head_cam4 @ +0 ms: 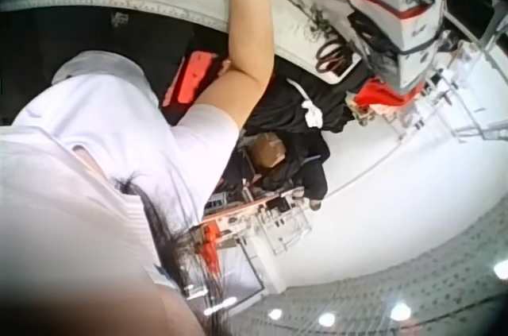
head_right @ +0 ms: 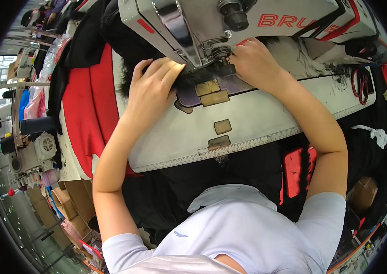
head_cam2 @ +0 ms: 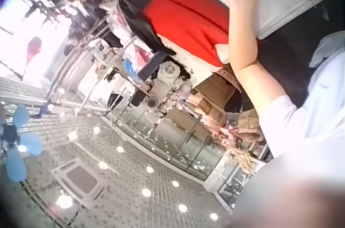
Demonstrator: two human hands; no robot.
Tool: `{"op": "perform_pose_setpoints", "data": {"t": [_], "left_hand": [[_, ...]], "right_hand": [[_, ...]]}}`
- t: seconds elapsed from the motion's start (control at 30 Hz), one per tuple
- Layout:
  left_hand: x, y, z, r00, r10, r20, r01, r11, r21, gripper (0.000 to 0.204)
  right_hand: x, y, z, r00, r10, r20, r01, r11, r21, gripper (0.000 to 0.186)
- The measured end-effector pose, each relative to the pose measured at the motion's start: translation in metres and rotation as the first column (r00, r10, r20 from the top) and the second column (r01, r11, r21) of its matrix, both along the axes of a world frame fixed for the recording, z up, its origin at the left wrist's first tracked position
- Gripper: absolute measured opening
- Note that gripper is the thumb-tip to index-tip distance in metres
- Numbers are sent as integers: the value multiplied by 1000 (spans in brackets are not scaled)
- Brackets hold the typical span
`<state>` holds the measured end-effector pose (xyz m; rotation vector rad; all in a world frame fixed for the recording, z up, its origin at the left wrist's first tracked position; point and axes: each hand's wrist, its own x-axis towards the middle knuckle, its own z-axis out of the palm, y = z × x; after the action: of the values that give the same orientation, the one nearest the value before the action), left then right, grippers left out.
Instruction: Sewing fur trim onto a black garment using an industrial sewing machine.
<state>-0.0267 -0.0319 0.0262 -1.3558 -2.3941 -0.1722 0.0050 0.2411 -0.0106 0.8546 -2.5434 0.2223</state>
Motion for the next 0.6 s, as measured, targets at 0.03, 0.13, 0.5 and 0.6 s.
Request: {"op": "perform_pose_setpoints", "data": {"t": [0.03, 0.13, 0.5, 0.6], "left_hand": [[-4, 0, -9, 996, 13, -88, -13, 1000, 4, 32], [-1, 9, -14, 996, 22, -87, -30, 996, -88, 24], [6, 15, -21, 994, 90, -66, -78, 985, 155, 23], [-1, 13, -13, 954, 178, 241, -215, 966, 140, 44]], "right_hand": [[1, 0, 1, 1000, -2, 2, 2, 1000, 3, 10], [3, 1, 5, 999, 37, -32, -38, 999, -28, 13], [3, 2, 2, 993, 113, -23, -114, 993, -18, 17], [2, 2, 3, 993, 105, -53, -106, 994, -19, 30]]}}
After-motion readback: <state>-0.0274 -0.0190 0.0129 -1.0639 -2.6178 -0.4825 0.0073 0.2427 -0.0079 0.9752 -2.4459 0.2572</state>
